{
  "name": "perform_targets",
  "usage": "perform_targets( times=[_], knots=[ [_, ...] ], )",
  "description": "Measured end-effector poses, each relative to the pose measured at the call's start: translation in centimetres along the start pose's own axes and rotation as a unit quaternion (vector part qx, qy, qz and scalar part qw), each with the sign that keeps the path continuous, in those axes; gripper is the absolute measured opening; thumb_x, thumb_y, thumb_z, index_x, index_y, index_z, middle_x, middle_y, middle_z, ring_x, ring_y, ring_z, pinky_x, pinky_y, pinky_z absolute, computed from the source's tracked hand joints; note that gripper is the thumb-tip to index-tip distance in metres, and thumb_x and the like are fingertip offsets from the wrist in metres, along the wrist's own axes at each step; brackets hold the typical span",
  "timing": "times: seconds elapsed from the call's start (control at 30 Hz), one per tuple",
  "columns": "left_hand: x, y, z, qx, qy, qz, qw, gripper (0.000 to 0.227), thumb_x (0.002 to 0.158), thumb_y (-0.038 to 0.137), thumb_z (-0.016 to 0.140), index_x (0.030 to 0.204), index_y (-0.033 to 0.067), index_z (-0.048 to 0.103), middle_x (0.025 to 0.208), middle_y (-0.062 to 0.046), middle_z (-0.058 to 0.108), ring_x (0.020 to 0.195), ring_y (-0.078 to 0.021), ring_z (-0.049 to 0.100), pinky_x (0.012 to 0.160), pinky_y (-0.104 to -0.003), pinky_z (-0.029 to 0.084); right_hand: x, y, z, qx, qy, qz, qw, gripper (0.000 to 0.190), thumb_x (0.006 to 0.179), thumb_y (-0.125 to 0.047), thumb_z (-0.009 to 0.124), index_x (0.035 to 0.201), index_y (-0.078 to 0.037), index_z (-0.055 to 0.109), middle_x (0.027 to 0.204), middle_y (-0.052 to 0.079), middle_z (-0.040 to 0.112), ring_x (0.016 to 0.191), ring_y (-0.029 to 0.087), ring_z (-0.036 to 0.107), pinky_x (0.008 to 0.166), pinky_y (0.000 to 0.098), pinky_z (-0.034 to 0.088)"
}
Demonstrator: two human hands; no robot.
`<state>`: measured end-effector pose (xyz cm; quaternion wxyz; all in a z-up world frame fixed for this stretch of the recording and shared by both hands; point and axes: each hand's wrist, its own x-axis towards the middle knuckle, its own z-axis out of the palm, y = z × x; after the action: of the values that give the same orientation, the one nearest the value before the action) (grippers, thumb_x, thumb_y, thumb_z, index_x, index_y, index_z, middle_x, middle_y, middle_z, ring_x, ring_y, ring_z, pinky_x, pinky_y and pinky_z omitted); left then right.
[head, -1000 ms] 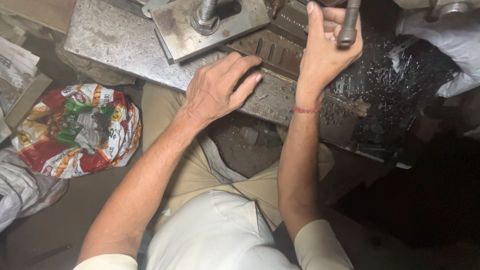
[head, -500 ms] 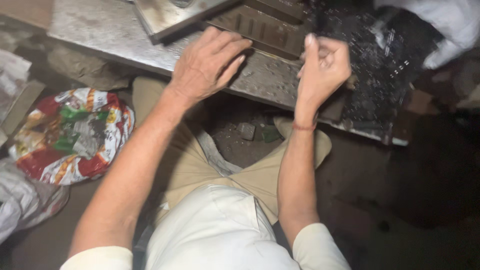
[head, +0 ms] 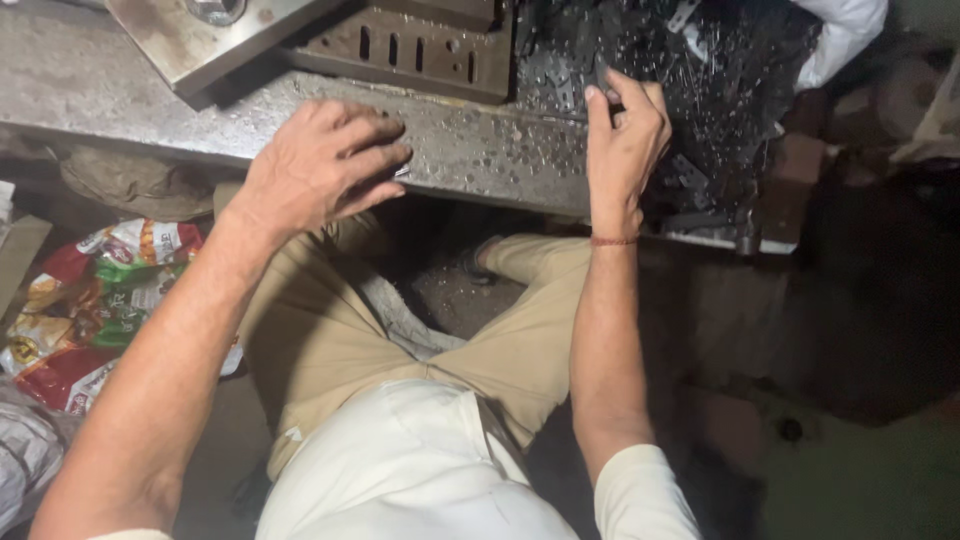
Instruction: The person sits on the floor and uses a manual press to punch holes into small metal strips. They repeatedly pick up a metal strip, place it into the press die, pull the lever to punch a hole, and then remove the finished piece.
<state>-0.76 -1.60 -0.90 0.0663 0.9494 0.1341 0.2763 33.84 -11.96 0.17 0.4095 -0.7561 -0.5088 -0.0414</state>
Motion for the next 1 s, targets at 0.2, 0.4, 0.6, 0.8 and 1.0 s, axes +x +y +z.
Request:
perform_targets(
  times=[0.2, 0.4, 0.6, 0.8, 1.0],
  knots=[
    [-0.4, 0.8, 0.5, -0.035, 0.057, -0.020, 0.998, 0.031, 0.089, 0.025, 0.085, 0.115, 0.0136, 0.074, 0.126, -0.002, 0.069, 0.116, -0.0255, 0.063, 0.097, -0.041, 0.052, 3.4, -2.8, 1.1, -0.072, -0.026, -0.126, 0.989, 0.037, 0.085, -0.014, 0.089, 0.116, 0.000, 0.075, 0.103, 0.015, 0.066, 0.091, 0.034, 0.068, 0.077, 0.0438, 0.056],
    [-2.3, 2.4, 0.1, -0.220, 0.161, -0.161, 0.949, 0.017, 0.097, 0.012, 0.081, 0.111, 0.0045, 0.076, 0.114, -0.009, 0.076, 0.106, -0.0257, 0.072, 0.095, -0.036, 0.056, 3.8, -1.5, 2.6, -0.120, -0.078, -0.089, 0.986, 0.025, 0.090, -0.016, 0.087, 0.110, -0.004, 0.079, 0.102, 0.017, 0.064, 0.090, 0.035, 0.068, 0.077, 0.0456, 0.054],
    [-13.6, 4.7, 0.4, -0.290, 0.304, -0.410, 0.810, 0.011, 0.111, 0.004, 0.066, 0.108, -0.0035, 0.074, 0.103, -0.011, 0.075, 0.093, -0.0148, 0.071, 0.085, -0.027, 0.057, 4.3, -1.0, 3.6, -0.119, -0.078, -0.142, 0.980, 0.022, 0.094, -0.016, 0.086, 0.108, -0.003, 0.077, 0.102, 0.014, 0.065, 0.090, 0.033, 0.067, 0.078, 0.0443, 0.053],
    [-30.8, 0.7, 4.0, -0.322, 0.401, -0.606, 0.606, 0.018, 0.115, 0.019, 0.060, 0.114, 0.0025, 0.068, 0.105, -0.004, 0.074, 0.088, -0.0108, 0.071, 0.070, -0.026, 0.059, 5.8, -0.9, 7.0, -0.146, -0.075, -0.156, 0.974, 0.035, 0.089, -0.022, 0.090, 0.117, -0.005, 0.077, 0.098, 0.015, 0.063, 0.090, 0.032, 0.062, 0.076, 0.0451, 0.051],
    [-42.6, -2.1, 7.9, -0.267, 0.379, -0.713, 0.526, 0.023, 0.106, 0.032, 0.068, 0.107, 0.0090, 0.071, 0.088, 0.003, 0.067, 0.073, -0.0050, 0.064, 0.061, -0.023, 0.059, 8.2, 3.9, 6.8, -0.117, -0.086, -0.138, 0.980, 0.037, 0.062, -0.006, 0.079, 0.098, -0.005, 0.071, 0.090, 0.014, 0.070, 0.077, 0.028, 0.068, 0.069, 0.0415, 0.054]
  ],
)
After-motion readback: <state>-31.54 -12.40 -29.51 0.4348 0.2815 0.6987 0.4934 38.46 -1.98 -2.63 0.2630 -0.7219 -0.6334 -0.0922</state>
